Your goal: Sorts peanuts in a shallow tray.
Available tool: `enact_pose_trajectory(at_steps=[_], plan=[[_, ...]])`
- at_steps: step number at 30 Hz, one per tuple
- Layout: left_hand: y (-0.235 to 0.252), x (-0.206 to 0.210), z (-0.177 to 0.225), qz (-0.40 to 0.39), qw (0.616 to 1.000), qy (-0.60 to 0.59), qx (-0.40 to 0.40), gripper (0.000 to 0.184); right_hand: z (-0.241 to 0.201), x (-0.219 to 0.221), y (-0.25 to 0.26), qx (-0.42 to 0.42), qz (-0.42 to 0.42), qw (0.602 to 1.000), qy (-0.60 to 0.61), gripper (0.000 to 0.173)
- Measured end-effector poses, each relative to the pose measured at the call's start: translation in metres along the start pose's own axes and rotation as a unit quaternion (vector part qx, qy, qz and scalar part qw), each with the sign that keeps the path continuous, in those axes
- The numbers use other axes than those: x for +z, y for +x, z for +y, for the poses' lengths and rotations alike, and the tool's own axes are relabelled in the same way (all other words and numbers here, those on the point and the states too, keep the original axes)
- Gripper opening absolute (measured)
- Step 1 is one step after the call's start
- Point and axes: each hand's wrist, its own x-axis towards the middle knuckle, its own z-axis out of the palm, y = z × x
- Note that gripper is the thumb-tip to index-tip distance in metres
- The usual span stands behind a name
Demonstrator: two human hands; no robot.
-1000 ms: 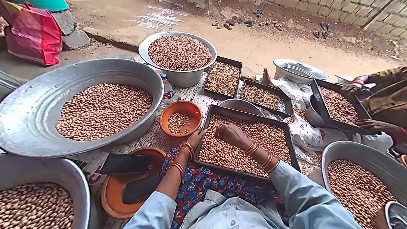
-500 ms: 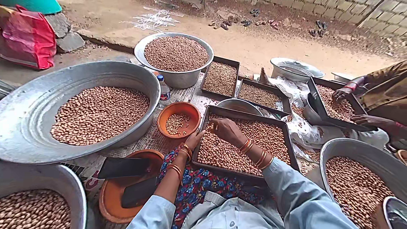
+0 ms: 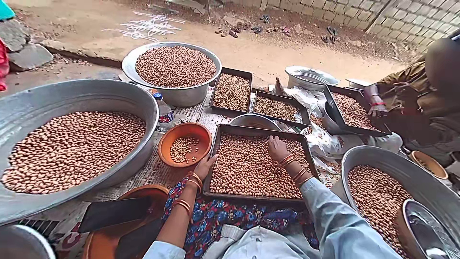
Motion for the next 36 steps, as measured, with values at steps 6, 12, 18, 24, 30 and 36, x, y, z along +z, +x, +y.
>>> enact_pose_trajectory(at_steps=[6, 12, 18, 24, 30, 36], plan=[[-0.006, 0.002, 0.001, 0.016, 1.0, 0.005, -0.003, 0.051, -0.096, 0.047, -0.067, -0.244, -0.032, 0.969, 0.023, 0.057], [-0.006, 0.002, 0.002, 0.014, 1.0, -0.003, -0.002, 0.05, -0.044, 0.007, -0.051, -0.305, 0.064, 0.939, 0.145, 0.026], [-0.004, 0.002, 0.004, 0.013, 1.0, 0.002, -0.014, 0.05, 0.025, -0.004, -0.003, -0.189, 0.075, 0.974, 0.104, 0.019], [-0.002, 0.0, 0.001, 0.009, 1.0, 0.005, -0.014, 0.052, 0.009, 0.004, 0.004, -0.205, 0.02, 0.979, -0.002, 0.025], [-0.004, 0.001, 0.003, 0.012, 1.0, -0.005, -0.018, 0.051, -0.01, -0.023, 0.009, -0.282, 0.077, 0.95, 0.107, 0.02], [-0.004, -0.001, 0.001, 0.009, 1.0, -0.004, -0.013, 0.05, -0.041, -0.024, 0.022, -0.308, 0.181, 0.918, 0.174, 0.011]])
